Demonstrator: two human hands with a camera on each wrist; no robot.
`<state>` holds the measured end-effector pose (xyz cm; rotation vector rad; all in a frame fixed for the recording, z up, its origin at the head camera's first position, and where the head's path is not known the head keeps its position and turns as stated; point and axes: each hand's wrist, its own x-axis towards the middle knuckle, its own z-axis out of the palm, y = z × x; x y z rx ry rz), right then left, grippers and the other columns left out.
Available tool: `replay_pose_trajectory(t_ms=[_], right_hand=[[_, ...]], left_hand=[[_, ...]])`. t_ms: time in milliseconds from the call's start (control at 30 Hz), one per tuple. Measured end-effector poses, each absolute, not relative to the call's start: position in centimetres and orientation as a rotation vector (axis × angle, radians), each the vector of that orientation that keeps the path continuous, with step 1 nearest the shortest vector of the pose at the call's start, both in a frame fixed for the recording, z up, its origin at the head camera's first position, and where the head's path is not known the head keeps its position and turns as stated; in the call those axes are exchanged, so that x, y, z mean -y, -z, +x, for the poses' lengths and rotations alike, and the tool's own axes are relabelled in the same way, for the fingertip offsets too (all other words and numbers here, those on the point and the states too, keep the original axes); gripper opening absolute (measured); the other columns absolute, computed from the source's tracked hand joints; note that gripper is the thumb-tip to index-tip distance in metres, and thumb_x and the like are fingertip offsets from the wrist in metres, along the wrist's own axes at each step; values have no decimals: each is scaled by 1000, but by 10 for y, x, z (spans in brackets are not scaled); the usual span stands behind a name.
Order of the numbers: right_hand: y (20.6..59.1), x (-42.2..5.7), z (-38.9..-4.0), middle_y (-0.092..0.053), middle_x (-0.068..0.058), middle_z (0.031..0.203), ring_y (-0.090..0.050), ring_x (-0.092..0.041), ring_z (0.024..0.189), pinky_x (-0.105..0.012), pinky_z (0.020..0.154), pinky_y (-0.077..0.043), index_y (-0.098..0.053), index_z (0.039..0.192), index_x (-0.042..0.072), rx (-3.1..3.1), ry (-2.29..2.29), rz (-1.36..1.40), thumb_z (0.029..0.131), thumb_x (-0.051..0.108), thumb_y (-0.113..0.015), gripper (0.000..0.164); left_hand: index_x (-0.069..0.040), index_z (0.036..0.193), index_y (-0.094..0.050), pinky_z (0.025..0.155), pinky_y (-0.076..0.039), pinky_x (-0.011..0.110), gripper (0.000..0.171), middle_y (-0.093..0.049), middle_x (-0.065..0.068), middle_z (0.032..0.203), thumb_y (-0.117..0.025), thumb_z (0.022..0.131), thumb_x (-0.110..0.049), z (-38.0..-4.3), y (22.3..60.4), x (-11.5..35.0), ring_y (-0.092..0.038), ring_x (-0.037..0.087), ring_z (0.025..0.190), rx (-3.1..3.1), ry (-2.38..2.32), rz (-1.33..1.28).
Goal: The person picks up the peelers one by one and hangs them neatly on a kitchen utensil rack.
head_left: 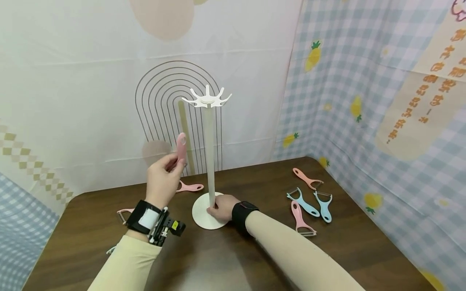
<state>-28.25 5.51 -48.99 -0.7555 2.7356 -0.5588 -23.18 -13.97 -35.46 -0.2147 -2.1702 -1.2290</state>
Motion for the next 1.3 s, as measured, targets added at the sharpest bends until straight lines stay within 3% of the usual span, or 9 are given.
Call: replay_pose_trajectory(t_ms=[400,733,1300], right_hand=[[497,-60,-286,-59,9,73,-55,-9,68,-27,66,-45,-68,98,16,-2720,560,-788,90,45,-59,32],[488,-55,-281,-62,8,81,-56,-9,73,-27,73,-46,-68,104,14,-2716,505,-747,92,43,-59,33],[480,-51,-279,-60,7,74,-55,-10,71,-27,71,-45,-67,97,13,-2694,467,-685,92,42,-61,29]], left_hand=[[-1,108,-67,65,-44,21,20,-70,8,97,-61,97,-16,-243,304,115,-64,19,82,2054,1336,-394],[-3,120,-65,80,-50,24,25,-69,9,107,-59,97,-13,-249,266,101,-66,15,95,1970,1348,-481],[-1,116,-66,76,-50,22,23,-69,8,105,-59,97,-13,-246,262,100,-66,12,92,1991,1298,-448]])
